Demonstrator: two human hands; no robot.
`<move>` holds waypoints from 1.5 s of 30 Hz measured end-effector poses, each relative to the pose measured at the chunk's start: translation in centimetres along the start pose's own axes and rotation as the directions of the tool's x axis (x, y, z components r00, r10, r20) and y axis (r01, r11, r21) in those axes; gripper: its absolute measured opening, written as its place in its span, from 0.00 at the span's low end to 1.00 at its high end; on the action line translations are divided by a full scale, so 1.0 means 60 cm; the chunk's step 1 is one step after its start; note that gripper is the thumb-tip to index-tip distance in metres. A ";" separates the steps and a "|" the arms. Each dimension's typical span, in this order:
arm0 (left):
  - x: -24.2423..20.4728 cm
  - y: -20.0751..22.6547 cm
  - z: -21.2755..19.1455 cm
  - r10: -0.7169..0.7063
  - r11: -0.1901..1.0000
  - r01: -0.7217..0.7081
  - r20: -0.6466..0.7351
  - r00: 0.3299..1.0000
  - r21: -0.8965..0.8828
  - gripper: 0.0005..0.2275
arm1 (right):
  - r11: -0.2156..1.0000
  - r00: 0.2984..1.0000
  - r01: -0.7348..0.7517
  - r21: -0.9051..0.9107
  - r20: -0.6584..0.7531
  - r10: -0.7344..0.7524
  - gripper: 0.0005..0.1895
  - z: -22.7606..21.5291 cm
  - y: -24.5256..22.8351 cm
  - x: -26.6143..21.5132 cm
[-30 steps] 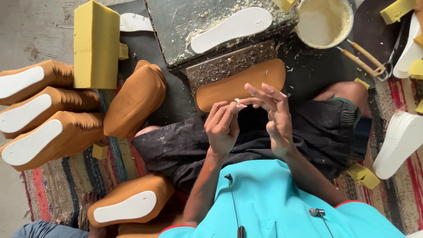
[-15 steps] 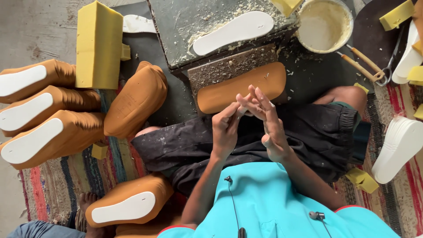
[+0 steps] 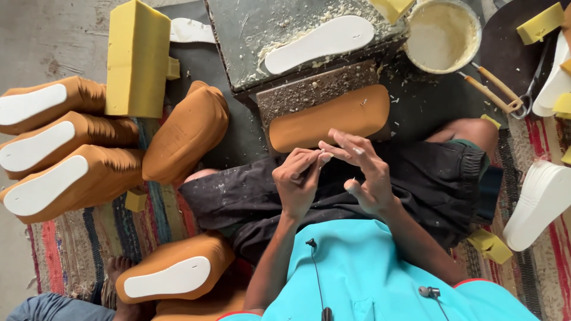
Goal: The person sits on the floor of a footwear workshop and assembles sandal soles. They pick up a white insole, apply glue from a metal bowl using a yellow sponge, then take a brown foam sole, align it and press it onto the glued insole, setting the finished pair aside and repeating with more soles.
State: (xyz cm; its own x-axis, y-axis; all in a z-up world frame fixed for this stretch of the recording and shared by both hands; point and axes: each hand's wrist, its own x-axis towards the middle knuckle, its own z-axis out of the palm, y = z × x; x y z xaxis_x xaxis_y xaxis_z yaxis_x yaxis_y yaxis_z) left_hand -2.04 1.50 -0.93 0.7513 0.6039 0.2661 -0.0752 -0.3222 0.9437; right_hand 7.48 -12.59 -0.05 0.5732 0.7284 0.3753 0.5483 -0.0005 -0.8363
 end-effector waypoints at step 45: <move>0.344 -0.381 -0.273 0.344 0.852 -0.171 -0.283 0.895 0.494 0.16 | 0.961 0.931 -0.263 0.082 -0.241 0.275 0.07 -0.008 -0.022 0.016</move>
State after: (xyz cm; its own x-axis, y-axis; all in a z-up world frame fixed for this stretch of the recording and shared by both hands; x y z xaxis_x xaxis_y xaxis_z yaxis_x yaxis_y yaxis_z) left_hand 4.44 33.24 -13.77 0.4617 0.6360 0.6184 0.1311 -0.7384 0.6615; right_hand 7.58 -12.26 1.63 0.8311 0.5128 0.2153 0.3264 -0.1364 -0.9353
